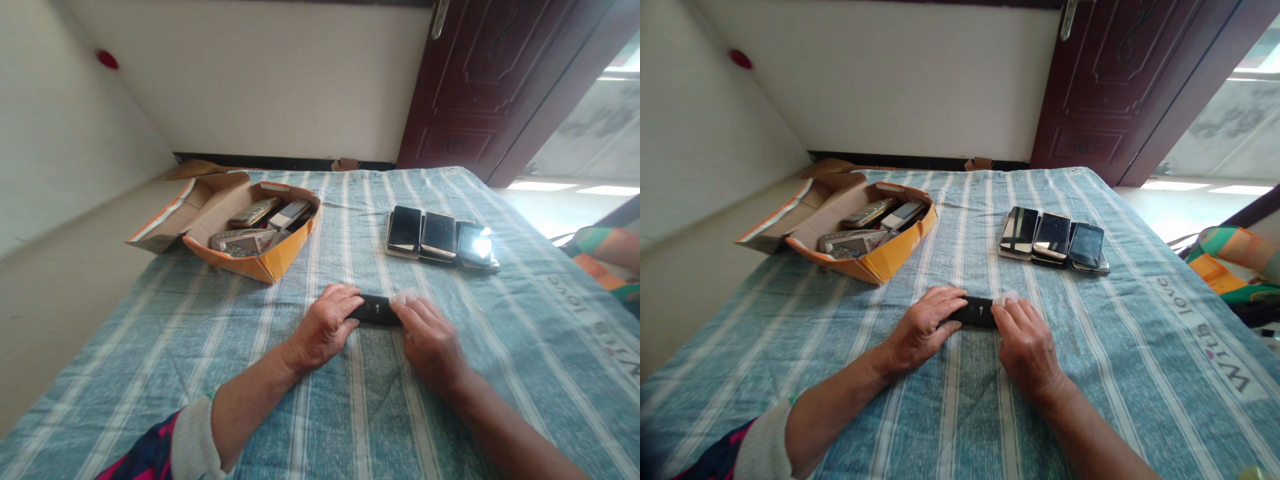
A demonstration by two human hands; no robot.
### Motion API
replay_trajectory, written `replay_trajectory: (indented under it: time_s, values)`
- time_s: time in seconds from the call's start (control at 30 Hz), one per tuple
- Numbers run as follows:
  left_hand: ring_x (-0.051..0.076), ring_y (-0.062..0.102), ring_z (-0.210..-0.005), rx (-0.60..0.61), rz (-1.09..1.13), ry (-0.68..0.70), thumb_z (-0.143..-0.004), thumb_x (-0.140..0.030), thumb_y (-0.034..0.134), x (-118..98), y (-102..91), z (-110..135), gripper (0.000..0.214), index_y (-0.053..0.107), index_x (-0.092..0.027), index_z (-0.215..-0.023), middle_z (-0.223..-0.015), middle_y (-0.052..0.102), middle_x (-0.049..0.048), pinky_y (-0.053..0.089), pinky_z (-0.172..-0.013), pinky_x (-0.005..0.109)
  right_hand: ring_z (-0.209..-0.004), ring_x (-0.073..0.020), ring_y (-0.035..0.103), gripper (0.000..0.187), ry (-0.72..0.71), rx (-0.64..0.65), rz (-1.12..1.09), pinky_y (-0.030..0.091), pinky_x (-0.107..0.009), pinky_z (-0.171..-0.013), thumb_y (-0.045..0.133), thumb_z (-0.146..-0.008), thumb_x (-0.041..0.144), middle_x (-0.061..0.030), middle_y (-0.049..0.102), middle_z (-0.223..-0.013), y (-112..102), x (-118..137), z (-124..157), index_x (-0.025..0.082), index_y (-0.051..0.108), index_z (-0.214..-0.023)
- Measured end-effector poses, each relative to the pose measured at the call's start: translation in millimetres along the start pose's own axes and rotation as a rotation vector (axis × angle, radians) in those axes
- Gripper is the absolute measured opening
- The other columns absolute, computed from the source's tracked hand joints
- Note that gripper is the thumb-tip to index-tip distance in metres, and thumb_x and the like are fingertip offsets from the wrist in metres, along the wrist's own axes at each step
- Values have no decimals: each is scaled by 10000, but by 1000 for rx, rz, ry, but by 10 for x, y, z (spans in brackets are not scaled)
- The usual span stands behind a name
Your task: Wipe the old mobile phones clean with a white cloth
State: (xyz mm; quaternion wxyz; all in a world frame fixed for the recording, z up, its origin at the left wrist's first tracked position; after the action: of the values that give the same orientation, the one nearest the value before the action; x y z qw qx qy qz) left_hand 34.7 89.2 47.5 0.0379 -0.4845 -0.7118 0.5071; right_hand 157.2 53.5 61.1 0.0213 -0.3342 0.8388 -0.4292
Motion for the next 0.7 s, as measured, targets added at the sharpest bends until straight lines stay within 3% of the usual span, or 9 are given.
replay_trajectory:
  time_s: [0.3,0.53,0.7]
  values:
    - [257,584,-1067,-5,-3,-2,-749,-80,668,4,1,4,309,642,-132,-1053,-1124,658,132,506,-931,476,-1014,-254,599,366,-117,-26,35,505,-460,-892,309,-872,9,-149,676,-1006,22,177,37,111,644,-980]
    - [255,592,-1058,-8,-15,-5,-776,-89,637,10,10,6,283,646,-141,-1055,-1121,663,133,515,-917,471,-1051,-223,611,287,-210,22,-87,481,-432,-964,372,-923,59,-129,688,-965,59,447,13,130,649,-921]
    - [251,597,-1046,-16,-14,-7,-770,-98,646,18,6,8,289,648,-157,-1053,-1107,668,122,520,-907,473,-1078,-246,601,309,-172,35,-11,498,-456,-943,347,-942,85,-146,682,-1002,96,309,14,122,652,-970]
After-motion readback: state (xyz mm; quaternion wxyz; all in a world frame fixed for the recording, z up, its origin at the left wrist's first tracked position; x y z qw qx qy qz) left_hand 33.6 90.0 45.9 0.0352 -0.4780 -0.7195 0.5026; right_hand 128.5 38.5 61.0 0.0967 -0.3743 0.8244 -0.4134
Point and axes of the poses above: each hand's wrist, its own z-axis away from the middle knuckle, its own y-axis out of the palm, x = y × z, the point moved 10 cm from there along -z, towards the middle knuckle
